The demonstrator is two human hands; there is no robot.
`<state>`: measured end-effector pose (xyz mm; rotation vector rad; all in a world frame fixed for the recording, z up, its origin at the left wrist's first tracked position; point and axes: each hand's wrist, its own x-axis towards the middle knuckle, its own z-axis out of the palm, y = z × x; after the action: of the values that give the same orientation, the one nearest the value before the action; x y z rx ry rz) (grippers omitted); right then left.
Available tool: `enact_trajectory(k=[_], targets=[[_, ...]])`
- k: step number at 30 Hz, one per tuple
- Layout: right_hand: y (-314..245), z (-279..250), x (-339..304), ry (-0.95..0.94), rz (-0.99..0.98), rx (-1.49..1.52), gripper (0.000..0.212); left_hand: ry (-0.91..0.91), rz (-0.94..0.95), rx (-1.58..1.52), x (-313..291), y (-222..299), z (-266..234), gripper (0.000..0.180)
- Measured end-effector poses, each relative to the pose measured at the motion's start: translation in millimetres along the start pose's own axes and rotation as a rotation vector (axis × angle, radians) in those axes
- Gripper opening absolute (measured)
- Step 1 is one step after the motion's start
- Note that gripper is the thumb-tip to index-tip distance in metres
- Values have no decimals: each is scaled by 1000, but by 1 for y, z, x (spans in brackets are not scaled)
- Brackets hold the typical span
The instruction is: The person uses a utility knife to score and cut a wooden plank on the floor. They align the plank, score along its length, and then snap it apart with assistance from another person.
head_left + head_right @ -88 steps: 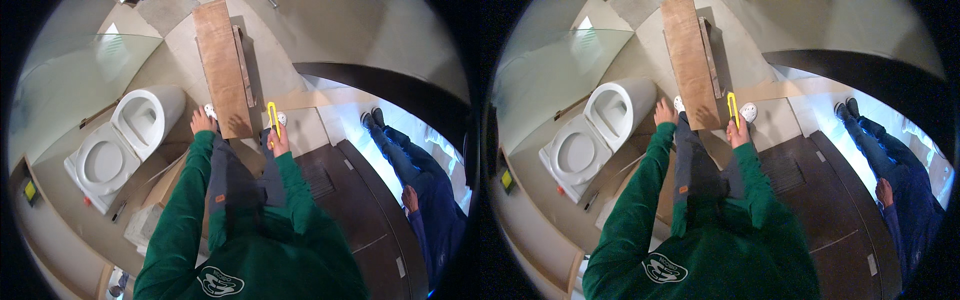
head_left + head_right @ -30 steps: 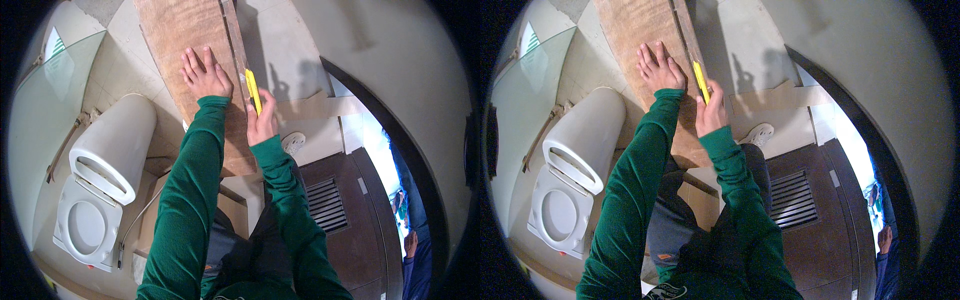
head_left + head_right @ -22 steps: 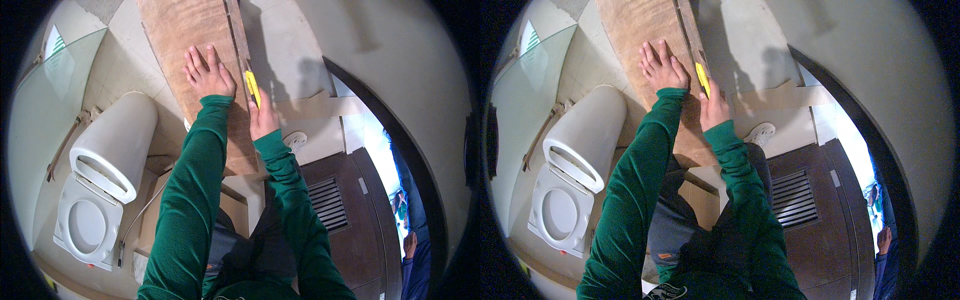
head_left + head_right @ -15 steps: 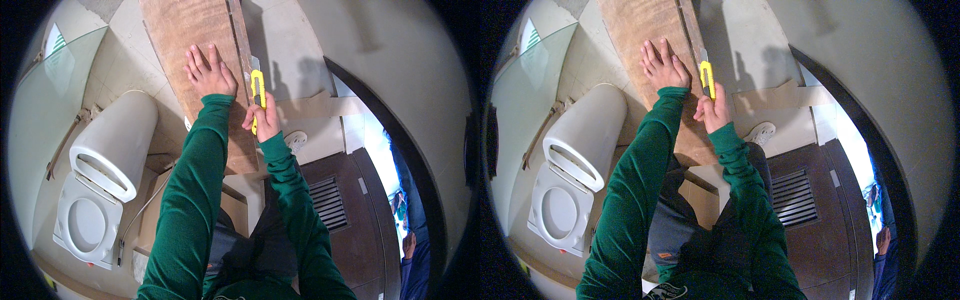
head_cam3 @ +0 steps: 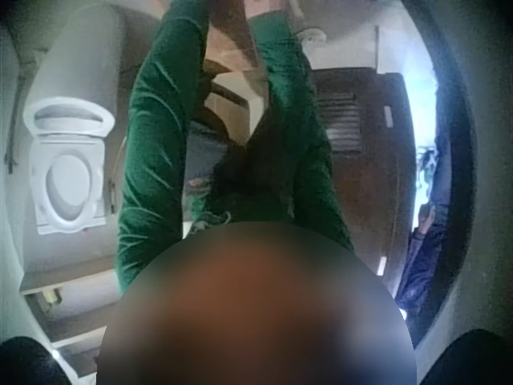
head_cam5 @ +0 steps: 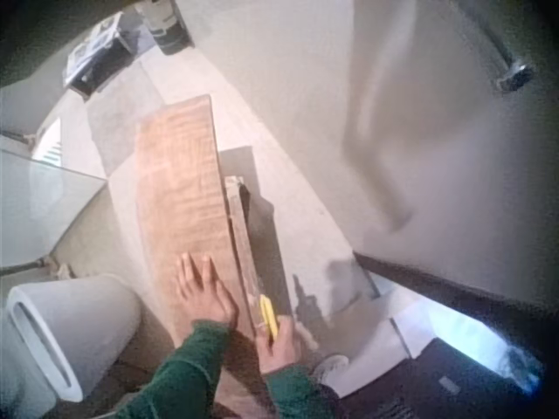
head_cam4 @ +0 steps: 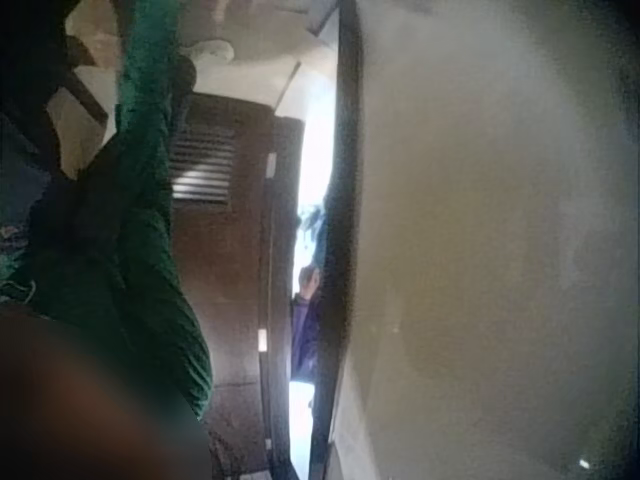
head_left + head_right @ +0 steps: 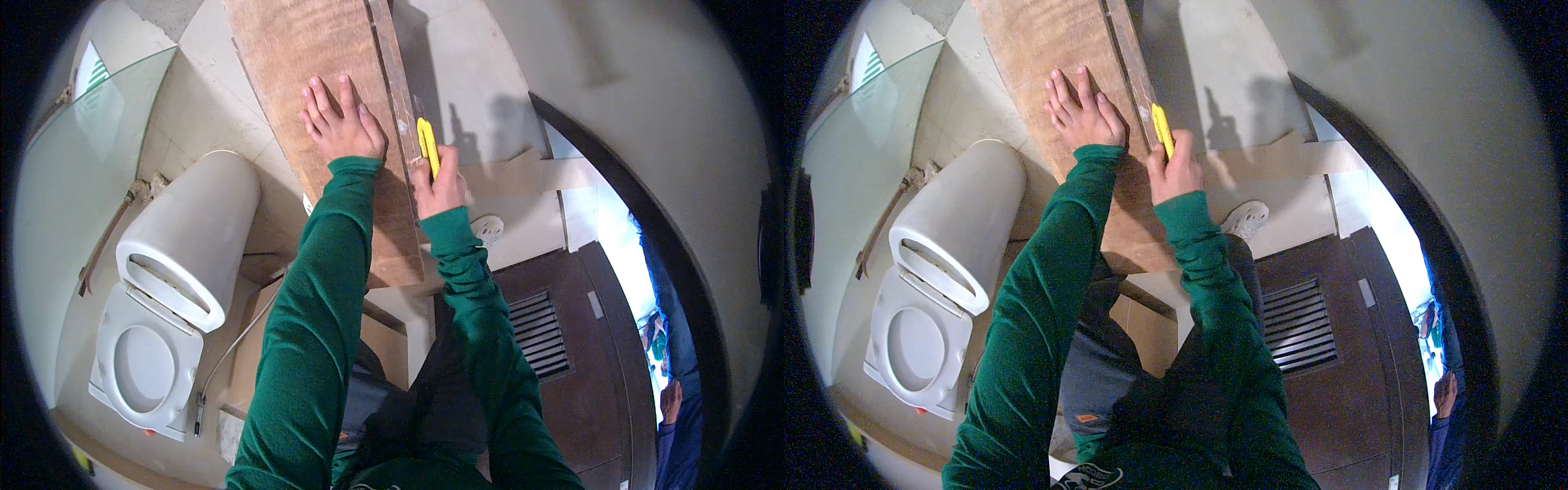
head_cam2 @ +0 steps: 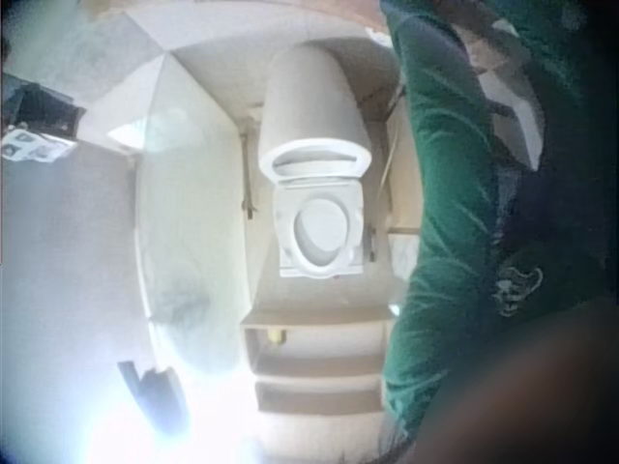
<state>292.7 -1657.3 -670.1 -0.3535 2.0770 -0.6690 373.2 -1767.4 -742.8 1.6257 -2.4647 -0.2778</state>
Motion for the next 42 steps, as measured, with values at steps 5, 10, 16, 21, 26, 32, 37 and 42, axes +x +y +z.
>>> enact_trajectory(k=[5,10,16,21,26,32,37,42], targets=[[-8,18,6,48,-106,-118,24,19,1,-44,0,1,1,51],[-13,27,17,29,-93,-208,20,-2,4,-8,0,0,1,51],[-20,32,21,-70,5,-254,22,28,10,-13,-1,-1,4,51],[-28,34,24,-99,50,-300,23,30,8,-13,-2,-2,5,51],[-22,33,28,-99,33,-285,23,22,6,9,-1,-2,6,56],[-5,30,16,-144,60,-290,24,5,-2,8,-2,-1,5,55],[8,35,10,-114,44,-249,25,18,20,3,-1,-1,4,53],[24,33,-1,-140,33,-251,27,12,15,-16,-1,0,3,53]])
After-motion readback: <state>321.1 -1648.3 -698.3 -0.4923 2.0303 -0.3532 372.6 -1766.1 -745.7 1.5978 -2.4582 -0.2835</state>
